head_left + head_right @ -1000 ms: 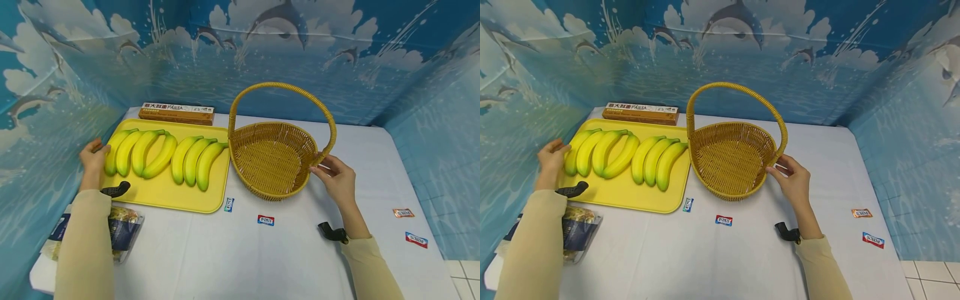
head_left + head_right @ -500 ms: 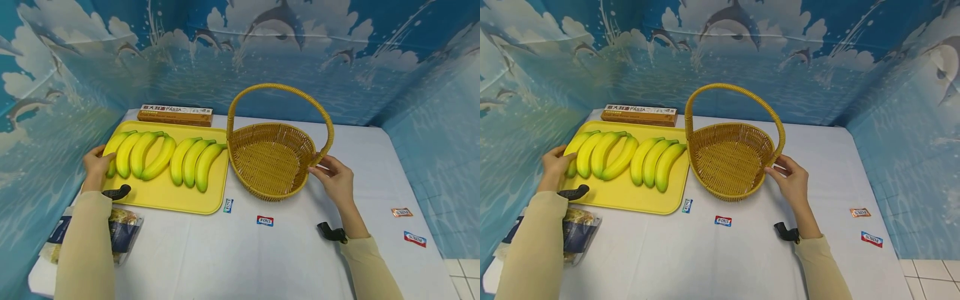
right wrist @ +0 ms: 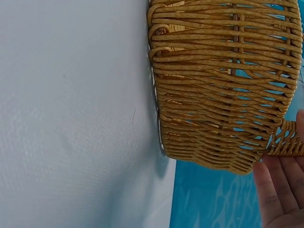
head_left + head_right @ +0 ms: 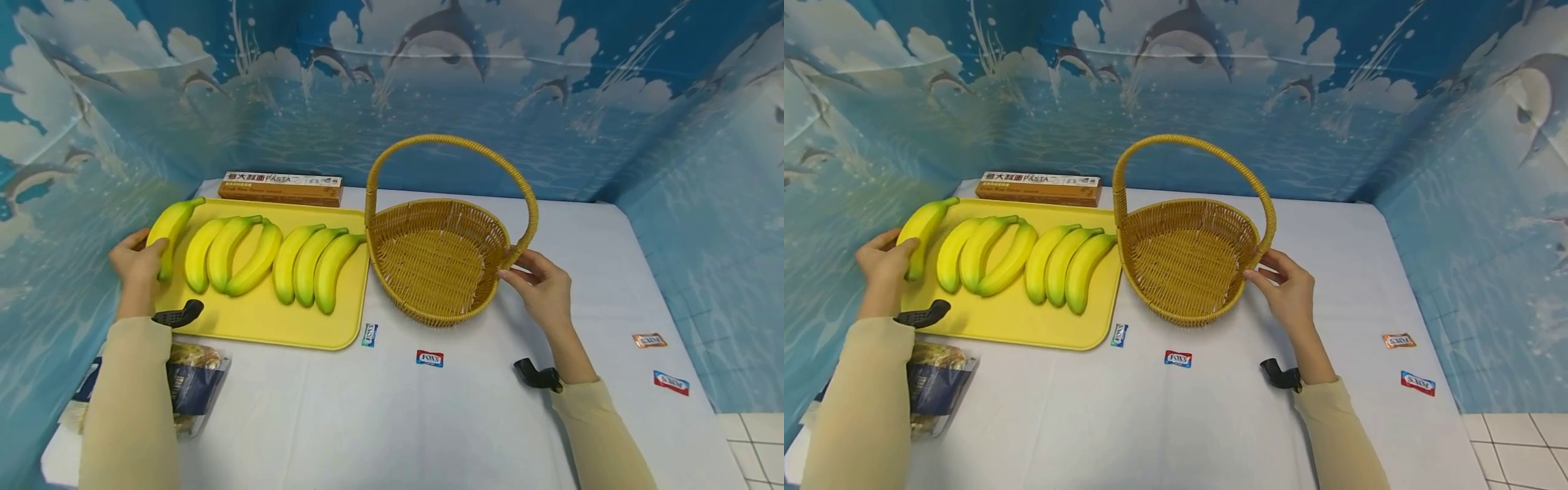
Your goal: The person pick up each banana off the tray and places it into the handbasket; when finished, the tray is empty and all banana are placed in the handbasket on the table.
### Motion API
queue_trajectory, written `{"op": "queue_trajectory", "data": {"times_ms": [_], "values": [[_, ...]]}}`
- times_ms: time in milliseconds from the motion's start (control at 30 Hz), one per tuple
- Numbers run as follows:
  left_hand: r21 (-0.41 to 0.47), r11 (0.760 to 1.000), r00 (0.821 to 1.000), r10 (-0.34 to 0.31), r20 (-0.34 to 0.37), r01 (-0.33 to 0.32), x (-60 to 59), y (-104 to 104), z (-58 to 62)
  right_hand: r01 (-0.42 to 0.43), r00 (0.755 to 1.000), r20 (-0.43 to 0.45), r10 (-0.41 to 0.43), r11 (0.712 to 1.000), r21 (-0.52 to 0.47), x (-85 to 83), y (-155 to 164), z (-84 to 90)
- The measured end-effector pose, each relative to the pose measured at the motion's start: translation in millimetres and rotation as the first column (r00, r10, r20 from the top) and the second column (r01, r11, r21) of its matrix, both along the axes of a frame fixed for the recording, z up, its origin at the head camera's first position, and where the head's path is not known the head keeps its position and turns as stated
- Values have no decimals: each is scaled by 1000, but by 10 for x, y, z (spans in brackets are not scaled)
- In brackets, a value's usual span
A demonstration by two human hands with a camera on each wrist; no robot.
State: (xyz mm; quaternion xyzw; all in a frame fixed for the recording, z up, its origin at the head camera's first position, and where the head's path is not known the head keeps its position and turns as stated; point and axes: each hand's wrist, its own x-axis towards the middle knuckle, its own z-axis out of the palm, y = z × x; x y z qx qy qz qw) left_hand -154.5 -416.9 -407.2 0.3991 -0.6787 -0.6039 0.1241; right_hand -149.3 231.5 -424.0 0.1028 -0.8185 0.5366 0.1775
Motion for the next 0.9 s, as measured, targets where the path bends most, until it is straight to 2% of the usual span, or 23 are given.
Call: {"op": "queue_trajectory", "data": {"times_ms": [133, 233, 300, 400, 467, 533, 667, 733, 767, 900], "values": [[-13, 999, 999, -32, -17, 32, -48, 135, 143, 17, 1000, 13, -17, 1000, -1, -2, 8, -4], [-2, 999, 997, -43, -58, 43, -76, 282, 238, 16, 999, 31, -15, 1000, -9, 26, -23, 41], [-1, 999, 992, -51, -117, 51, -82, 407, 296, 11, 999, 36, -11, 1000, -7, 68, -60, 108], [-8, 996, 970, -90, -225, 90, -71, 637, 398, 3, 999, 35, -3, 1000, -3, 126, -103, 205], [-49, 990, 944, -140, -297, 132, -63, 815, 469, 5, 999, 35, -5, 1000, 2, 141, -114, 228], [-96, 981, 916, -193, -352, 169, -49, 1000, 544, 9, 999, 35, -9, 1000, 0, 109, -86, 171], [-176, 957, 842, -288, -455, 232, 0, 1362, 651, 5, 999, 33, -4, 1000, -22, 29, -17, 31], [-203, 941, 795, -339, -504, 272, 45, 1540, 686, -2, 1000, 31, 3, 999, -33, 2, 1, -7], [-216, 932, 765, -363, -532, 293, 69, 1627, 696, -4, 1000, 30, 6, 999, -38, -1, 1, -5], [-298, 882, 670, -471, -574, 364, 179, 1965, 729, -4, 1000, 29, 5, 999, -32, -16, 1, -1]]}}
